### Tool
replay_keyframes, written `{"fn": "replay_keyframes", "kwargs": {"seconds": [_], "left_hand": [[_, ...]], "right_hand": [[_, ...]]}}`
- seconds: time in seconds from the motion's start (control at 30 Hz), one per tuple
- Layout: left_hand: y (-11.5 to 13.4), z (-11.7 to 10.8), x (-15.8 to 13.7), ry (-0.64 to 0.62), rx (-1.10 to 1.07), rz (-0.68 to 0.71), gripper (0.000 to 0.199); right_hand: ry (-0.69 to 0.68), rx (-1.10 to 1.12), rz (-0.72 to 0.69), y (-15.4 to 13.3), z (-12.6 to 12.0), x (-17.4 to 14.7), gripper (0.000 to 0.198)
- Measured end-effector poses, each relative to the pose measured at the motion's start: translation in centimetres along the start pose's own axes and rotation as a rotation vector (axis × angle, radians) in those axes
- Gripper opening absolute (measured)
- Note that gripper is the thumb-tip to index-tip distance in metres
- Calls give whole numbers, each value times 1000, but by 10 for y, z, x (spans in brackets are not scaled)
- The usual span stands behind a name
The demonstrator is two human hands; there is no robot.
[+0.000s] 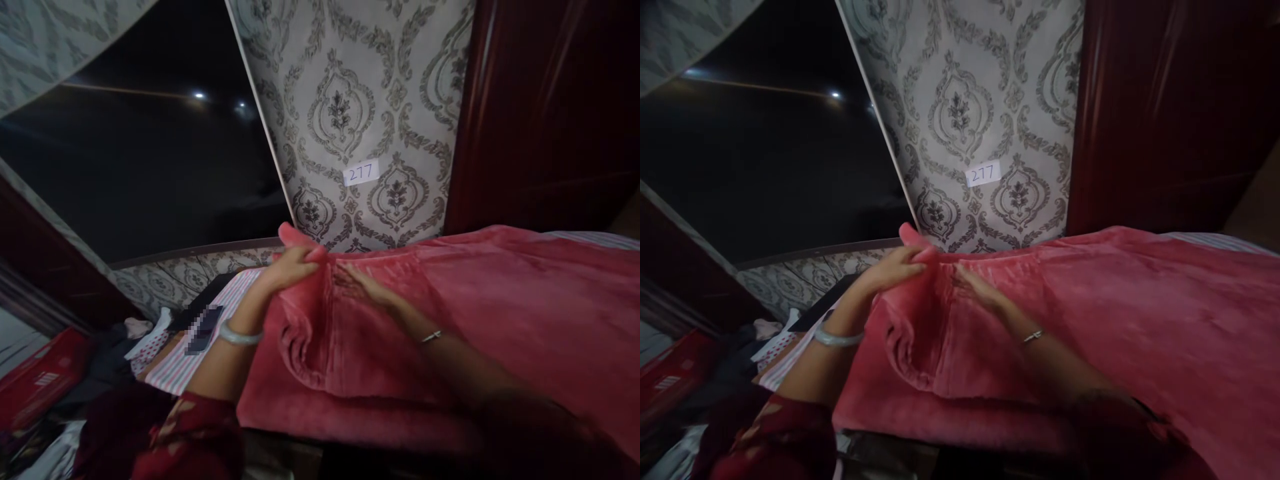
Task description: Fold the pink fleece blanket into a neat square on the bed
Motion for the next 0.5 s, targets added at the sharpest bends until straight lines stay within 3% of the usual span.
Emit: {"fn": "replay_keyframes", "kwargs": {"seconds": [0.03, 0.1, 0.17, 0.23, 0.3, 0.4, 0.5], "left_hand": [[17, 23, 11, -116, 94, 75, 13], [43, 71, 27, -242, 99, 149, 8], [60, 120, 33, -445, 57, 271, 13], [63, 159, 31, -640, -92, 322, 28], [56, 181, 27, -726, -258, 353, 43], [22, 185, 24, -608, -439, 293, 45], [-31, 165, 24, -221, -435, 23, 36]], "right_hand": [[18, 130, -2, -6, -14, -13, 74], [87, 354, -2, -13, -42, -43, 67], [164, 452, 64, -8, -67, -74, 63], [215, 480, 210, 8, -84, -100, 57], [251, 473, 320, 27, -95, -119, 47], [345, 444, 293, 47, -102, -130, 34], [470, 373, 229, 47, -103, -120, 35]]}}
Point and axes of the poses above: each hand's wrist, its own x-axis towards the middle knuckle, its own z-axis out of the palm, y = z × x, the point moved 2 cm from there along x, towards the middle knuckle, and after that the axes turned 3 degrees about z, right-handed, at the moved point
